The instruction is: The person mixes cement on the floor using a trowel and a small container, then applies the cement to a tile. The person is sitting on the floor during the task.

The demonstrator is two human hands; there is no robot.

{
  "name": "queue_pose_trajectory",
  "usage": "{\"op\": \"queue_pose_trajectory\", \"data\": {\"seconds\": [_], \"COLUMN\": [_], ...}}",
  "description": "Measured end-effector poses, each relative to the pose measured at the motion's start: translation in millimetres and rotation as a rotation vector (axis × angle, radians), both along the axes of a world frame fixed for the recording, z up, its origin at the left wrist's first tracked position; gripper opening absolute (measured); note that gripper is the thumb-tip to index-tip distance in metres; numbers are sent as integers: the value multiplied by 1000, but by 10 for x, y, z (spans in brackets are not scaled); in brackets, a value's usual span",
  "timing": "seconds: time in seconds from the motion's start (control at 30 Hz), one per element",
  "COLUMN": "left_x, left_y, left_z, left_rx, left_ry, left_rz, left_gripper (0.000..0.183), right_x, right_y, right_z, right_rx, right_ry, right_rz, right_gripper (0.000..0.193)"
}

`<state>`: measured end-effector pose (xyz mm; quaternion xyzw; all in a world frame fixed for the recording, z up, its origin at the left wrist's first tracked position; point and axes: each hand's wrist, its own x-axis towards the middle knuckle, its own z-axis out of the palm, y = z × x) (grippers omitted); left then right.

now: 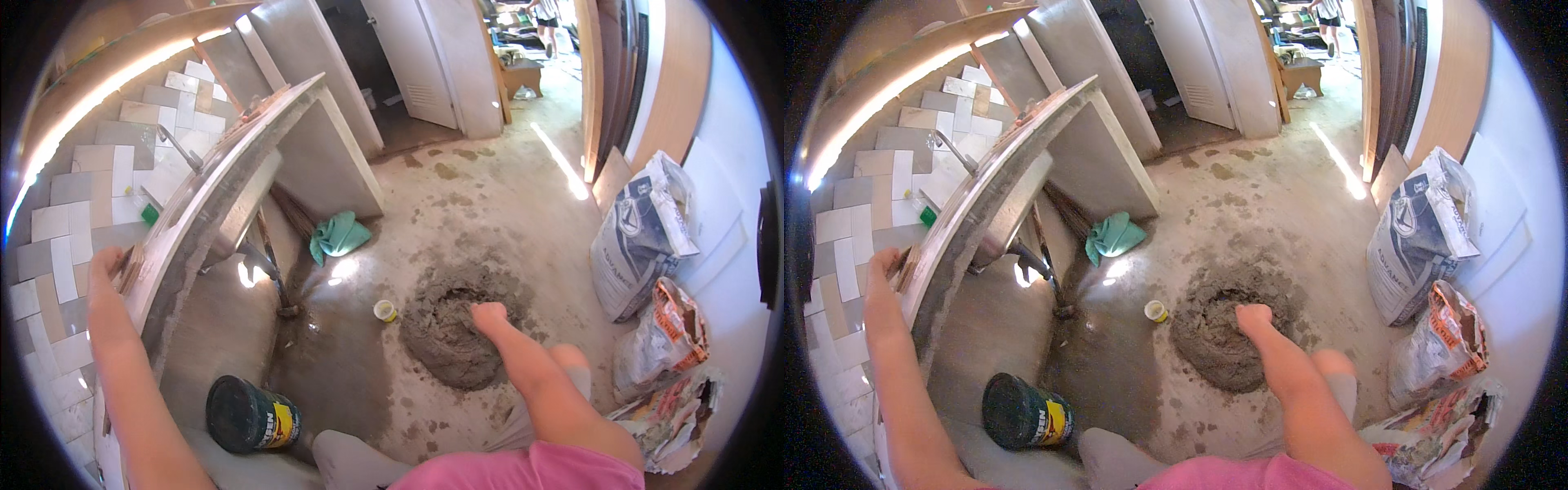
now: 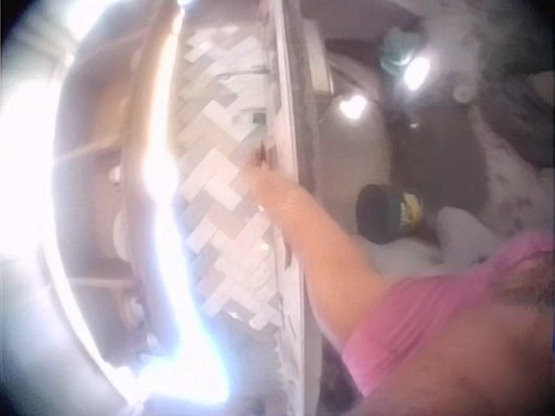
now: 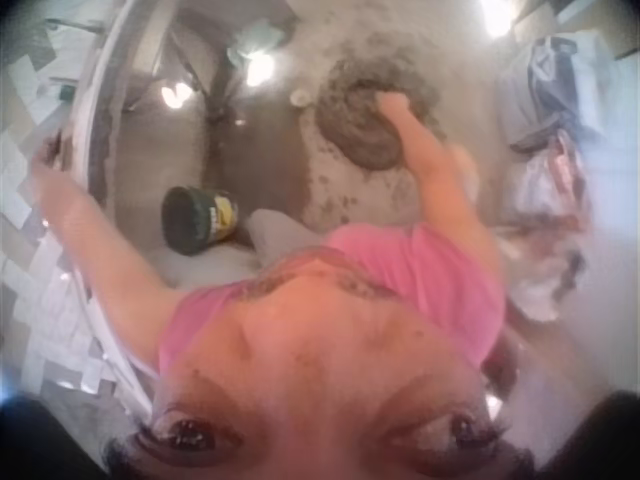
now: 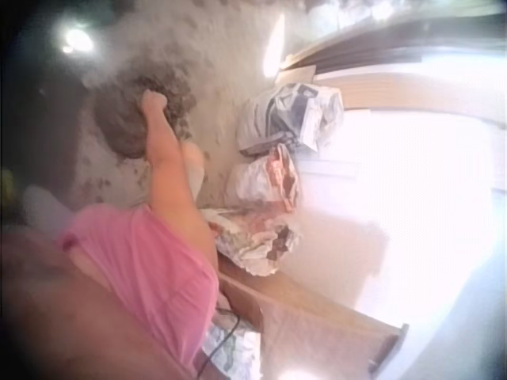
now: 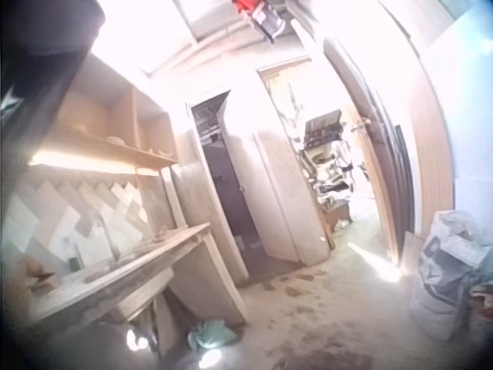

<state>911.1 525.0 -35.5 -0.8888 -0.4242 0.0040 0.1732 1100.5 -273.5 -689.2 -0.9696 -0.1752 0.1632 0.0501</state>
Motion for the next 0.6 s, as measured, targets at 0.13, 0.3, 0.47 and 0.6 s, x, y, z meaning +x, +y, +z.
{"op": "queue_pose_trajectory", "data": {"seconds": [0.13, 0.3, 0.47, 0.6], "left_x": [66, -139, -50, 234], "left_y": [-341, -1348, -1741, -2454], "left_z": [-16, 550, 811, 614], "left_rx": [-382, -680, -1067, -1256], "left_ry": [-663, -1133, -1414, -1379], "left_rz": [78, 114, -369, -702], "left_gripper": [54, 87, 87, 86], "right_x": [155, 368, 545, 583], "right_y": [-102, -332, -248, -154], "right_z": [1, -168, -164, -90], "right_rx": [-25, -209, -241, -195], "right_ry": [26, 232, 354, 321], "right_rz": [-112, -125, -132, -25], "right_gripper": [29, 29, 30, 33]}}
